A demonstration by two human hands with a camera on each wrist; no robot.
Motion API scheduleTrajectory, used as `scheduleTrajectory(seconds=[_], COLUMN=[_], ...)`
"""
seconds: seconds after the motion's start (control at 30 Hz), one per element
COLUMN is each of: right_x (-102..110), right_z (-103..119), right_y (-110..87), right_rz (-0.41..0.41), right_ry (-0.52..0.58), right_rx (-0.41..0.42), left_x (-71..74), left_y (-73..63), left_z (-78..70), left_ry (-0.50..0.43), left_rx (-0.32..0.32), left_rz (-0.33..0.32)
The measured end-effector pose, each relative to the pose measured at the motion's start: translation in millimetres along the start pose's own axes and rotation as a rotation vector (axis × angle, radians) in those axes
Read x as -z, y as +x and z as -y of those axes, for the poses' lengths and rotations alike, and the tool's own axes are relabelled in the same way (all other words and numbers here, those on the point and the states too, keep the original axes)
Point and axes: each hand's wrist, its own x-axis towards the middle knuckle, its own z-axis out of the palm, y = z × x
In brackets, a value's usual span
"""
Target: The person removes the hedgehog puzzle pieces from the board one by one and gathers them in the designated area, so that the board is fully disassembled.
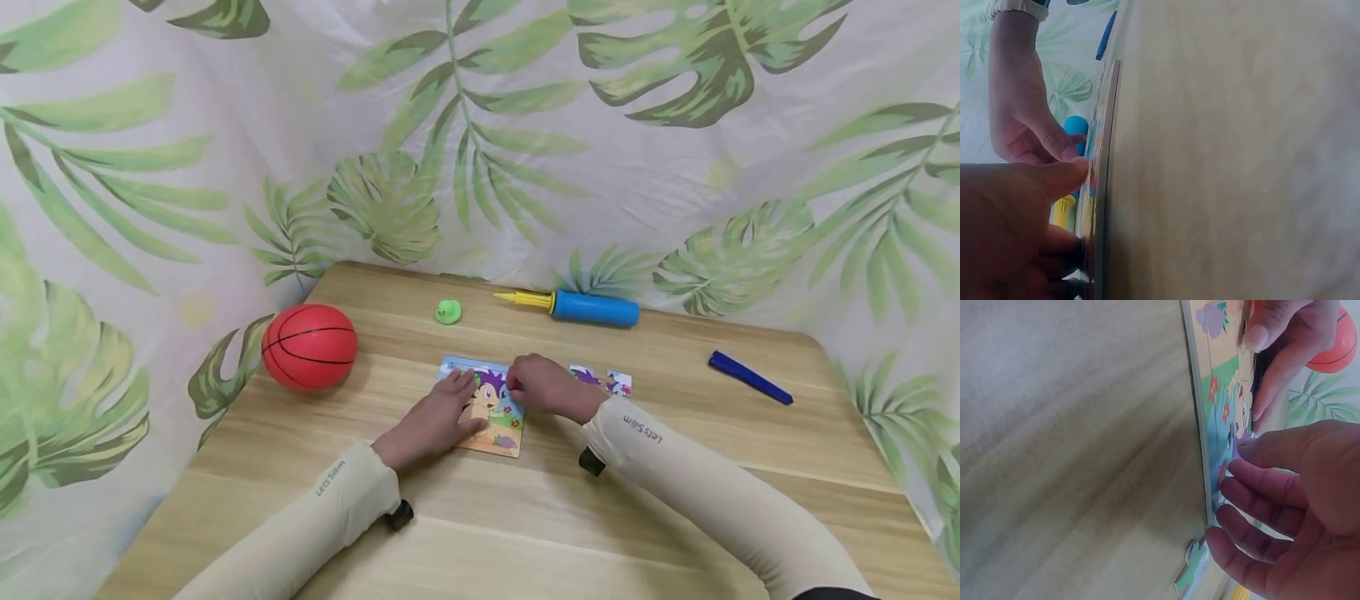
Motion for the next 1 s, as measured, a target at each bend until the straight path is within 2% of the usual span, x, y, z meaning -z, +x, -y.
scheduleTrajectory(seconds=[0.17,0.5,0.77,0.9,1.0], right_x=[-1.8,-0.9,-6.6,-7.3,-7.3], right_z=[0.4,11.0,18.9,20.1,17.6], right_y=[0.9,-5.6,-14.1,-15.0,-12.2], right_rz=[-0.018,-0.026,-0.062,-0.049,-0.025], right_ry=[0.006,0.01,-0.024,0.01,0.073], right_rx=[0.011,-0.019,0.032,0.048,0.004], left_x=[0.3,-0.5,-2.5,-1.9,-2.5], left_y=[0.3,-0.6,-0.8,-1.4,-1.2], left_z=[-0.9,-2.6,-3.6,-4.4,-4.4], left_ry=[0.014,0.012,0.028,0.022,0.021], left_rx=[0.004,-0.003,0.0,0.005,0.015], left_rz=[-0.02,-0.03,-0.032,-0.027,-0.021])
